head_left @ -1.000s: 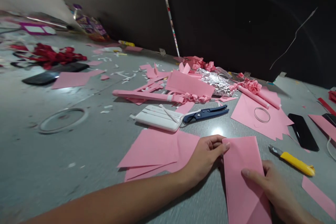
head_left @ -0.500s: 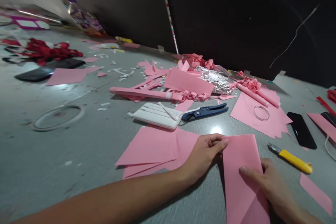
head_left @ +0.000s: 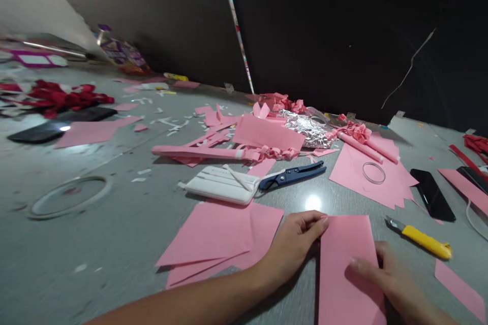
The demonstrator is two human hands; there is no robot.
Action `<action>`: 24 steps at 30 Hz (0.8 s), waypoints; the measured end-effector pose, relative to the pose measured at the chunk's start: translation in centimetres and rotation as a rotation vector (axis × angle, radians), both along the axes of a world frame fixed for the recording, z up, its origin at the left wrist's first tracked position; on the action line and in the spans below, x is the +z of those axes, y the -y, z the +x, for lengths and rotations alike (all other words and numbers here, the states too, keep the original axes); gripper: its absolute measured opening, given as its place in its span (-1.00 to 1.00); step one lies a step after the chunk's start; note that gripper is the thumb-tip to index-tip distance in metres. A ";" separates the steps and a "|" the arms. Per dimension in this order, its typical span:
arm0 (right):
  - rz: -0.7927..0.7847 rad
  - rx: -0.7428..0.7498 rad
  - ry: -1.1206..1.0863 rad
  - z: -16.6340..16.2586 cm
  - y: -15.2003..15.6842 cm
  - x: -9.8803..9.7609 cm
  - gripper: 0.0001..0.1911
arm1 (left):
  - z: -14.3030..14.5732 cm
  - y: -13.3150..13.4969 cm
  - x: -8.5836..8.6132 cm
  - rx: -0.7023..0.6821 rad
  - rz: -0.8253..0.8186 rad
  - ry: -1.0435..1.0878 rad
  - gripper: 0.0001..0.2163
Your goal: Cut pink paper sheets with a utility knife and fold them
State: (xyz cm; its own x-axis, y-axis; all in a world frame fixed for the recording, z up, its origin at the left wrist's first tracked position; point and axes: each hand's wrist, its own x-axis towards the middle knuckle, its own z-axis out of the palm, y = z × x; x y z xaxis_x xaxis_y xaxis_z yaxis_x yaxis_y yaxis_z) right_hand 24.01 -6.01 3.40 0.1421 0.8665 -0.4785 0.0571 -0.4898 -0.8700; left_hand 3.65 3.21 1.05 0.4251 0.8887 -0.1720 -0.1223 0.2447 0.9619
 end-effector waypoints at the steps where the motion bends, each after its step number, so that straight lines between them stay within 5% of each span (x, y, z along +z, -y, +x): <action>1: 0.011 -0.028 -0.001 0.0 -0.1 0.0 -0.28 | 0.0 0.1 0.0 -0.020 0.005 -0.012 -0.58; 8: 0.074 -0.056 -0.082 0.0 -0.6 -0.6 -0.25 | -0.2 0.5 0.0 -0.126 0.051 -0.087 -0.59; 24: 0.128 0.044 -0.052 0.3 -1.2 -1.6 -0.38 | 0.0 0.4 0.3 -0.057 -0.047 -0.077 -0.51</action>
State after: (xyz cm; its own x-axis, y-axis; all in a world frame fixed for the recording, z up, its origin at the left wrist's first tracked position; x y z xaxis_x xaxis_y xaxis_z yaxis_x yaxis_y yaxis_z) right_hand 24.26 -4.80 1.84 0.0800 0.9257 -0.3698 0.0292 -0.3730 -0.9274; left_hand 3.64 2.85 1.35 0.4586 0.8538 -0.2466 -0.0334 0.2938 0.9553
